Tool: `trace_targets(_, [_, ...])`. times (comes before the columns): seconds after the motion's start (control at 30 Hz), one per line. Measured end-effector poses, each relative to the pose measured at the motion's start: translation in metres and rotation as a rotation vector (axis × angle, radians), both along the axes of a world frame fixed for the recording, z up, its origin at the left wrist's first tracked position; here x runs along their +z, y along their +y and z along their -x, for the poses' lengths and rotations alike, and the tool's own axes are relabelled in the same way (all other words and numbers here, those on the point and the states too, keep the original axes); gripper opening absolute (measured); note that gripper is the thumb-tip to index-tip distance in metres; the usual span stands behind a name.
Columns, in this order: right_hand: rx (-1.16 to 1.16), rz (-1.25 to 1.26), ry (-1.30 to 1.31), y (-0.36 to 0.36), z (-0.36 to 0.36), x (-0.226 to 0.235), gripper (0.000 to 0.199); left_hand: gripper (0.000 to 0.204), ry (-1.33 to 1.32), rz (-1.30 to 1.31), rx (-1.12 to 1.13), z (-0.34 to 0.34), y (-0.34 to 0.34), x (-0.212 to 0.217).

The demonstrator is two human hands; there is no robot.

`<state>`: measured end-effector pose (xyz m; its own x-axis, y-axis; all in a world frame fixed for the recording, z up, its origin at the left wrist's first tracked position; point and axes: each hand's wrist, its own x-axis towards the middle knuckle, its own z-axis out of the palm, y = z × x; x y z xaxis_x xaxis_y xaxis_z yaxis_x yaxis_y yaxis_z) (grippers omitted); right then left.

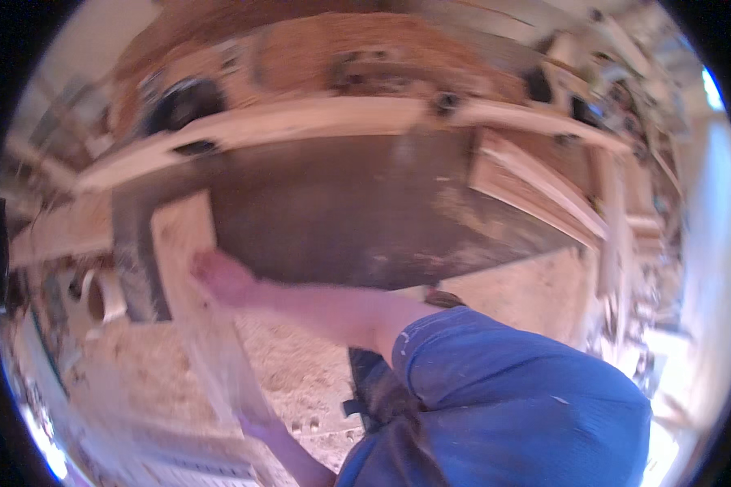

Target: The person picks up several wooden boards, measures one with a tape measure, and passes boards through a woodworking machine multiple times.

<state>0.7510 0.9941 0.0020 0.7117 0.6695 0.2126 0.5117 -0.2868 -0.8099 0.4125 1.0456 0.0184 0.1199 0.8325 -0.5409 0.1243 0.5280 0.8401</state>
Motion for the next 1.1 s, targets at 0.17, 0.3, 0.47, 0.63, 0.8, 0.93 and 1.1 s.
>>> trace_targets(0.17, [-0.119, -0.025, 0.565, -0.162, 0.108, 0.05, 0.047, 0.062, 0.183, 0.156, -0.15, 0.083, -0.128, -0.013])
trace_targets(0.3, [-0.015, -0.059, 1.189, -0.251, 0.133, 0.034, 0.053, 0.062, 0.209, 0.239, -0.316, 0.046, -0.215, -0.013])
trace_targets(0.47, [-0.163, -0.623, 1.561, -0.384, 0.12, 0.067, 0.054, 0.062, 0.166, 0.173, -0.441, -0.005, -0.293, -0.005])
trace_targets(0.63, [-0.448, -1.106, 1.488, -0.55, 0.113, 0.088, 0.048, 0.062, 0.092, 0.093, -0.529, -0.067, -0.354, 0.037])
trace_targets(0.8, [-0.807, -1.458, 1.343, -0.695, 0.13, 0.108, 0.048, 0.059, -0.094, 0.071, -0.891, -0.152, -0.469, 0.063])
trace_targets(0.93, [-1.069, -1.681, 1.195, -0.768, 0.173, 0.095, 0.044, 0.046, -0.182, 0.308, -1.136, -0.205, -0.591, 0.072])
trace_targets(1.1, [-1.527, -1.61, 0.83, -0.856, 0.239, 0.076, 0.054, 0.02, 0.04, 0.43, -1.515, -0.221, -0.665, 0.044])
